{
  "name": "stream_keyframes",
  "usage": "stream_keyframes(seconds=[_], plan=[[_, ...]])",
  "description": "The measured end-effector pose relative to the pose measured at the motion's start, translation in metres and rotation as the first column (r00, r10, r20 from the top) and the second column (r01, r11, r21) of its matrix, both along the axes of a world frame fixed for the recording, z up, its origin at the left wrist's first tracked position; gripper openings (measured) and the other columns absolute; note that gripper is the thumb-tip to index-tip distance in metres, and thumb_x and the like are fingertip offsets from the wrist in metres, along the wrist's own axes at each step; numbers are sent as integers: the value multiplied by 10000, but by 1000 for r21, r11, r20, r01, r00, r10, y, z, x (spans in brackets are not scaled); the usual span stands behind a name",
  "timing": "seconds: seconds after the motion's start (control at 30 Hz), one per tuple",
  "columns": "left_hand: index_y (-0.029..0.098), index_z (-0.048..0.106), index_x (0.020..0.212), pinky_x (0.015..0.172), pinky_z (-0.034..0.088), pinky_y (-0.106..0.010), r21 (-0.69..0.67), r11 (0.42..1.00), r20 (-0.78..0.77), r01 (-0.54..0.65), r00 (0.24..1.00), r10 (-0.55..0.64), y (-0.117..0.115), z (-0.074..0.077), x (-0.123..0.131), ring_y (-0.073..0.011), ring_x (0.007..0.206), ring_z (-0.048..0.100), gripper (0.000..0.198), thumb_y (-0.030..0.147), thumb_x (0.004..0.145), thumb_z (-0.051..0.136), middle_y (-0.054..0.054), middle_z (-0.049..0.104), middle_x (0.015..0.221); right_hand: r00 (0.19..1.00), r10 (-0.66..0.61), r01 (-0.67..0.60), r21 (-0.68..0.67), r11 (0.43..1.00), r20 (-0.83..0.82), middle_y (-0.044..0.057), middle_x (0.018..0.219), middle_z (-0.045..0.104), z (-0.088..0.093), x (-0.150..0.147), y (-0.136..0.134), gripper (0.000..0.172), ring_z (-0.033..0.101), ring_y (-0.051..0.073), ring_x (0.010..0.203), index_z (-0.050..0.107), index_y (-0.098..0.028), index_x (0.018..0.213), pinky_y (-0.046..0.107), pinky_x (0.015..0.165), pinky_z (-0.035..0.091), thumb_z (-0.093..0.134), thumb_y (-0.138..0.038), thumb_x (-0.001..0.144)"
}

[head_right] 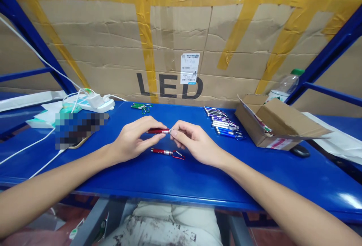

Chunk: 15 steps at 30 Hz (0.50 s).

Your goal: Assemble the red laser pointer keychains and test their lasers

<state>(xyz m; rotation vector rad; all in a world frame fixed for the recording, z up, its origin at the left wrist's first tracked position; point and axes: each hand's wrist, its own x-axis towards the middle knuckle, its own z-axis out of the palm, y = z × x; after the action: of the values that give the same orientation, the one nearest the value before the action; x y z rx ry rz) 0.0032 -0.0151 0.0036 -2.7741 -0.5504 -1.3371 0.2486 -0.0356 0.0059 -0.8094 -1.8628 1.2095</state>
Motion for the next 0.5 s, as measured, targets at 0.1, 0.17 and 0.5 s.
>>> stream_keyframes(seconds=[0.1,0.17,0.5], plan=[[165,694,1141,826,574,-316,-44,999,1,-28,1000,28,0,-2,0,-186,885,710,118,240,1056,663,-80,768,990,999,-28,27,39,999,18,-23,783,555,-4,1,4,364,506,139,697,618,-205,942,280,673,439,576,-533,1095],[165,687,1099,809,564,-304,-93,995,26,-41,999,44,0,-4,1,-179,873,702,94,240,1043,681,-72,757,974,997,-65,62,86,994,31,-23,797,561,-5,2,6,337,510,142,709,616,-210,980,283,686,441,551,-514,1110],[201,579,913,700,482,-278,-530,848,110,-31,988,105,-1,-13,10,-135,735,578,200,312,972,736,-9,690,896,977,-180,145,266,953,112,12,947,656,-14,3,8,174,610,175,843,649,-231,1097,307,762,491,578,-390,1099]])
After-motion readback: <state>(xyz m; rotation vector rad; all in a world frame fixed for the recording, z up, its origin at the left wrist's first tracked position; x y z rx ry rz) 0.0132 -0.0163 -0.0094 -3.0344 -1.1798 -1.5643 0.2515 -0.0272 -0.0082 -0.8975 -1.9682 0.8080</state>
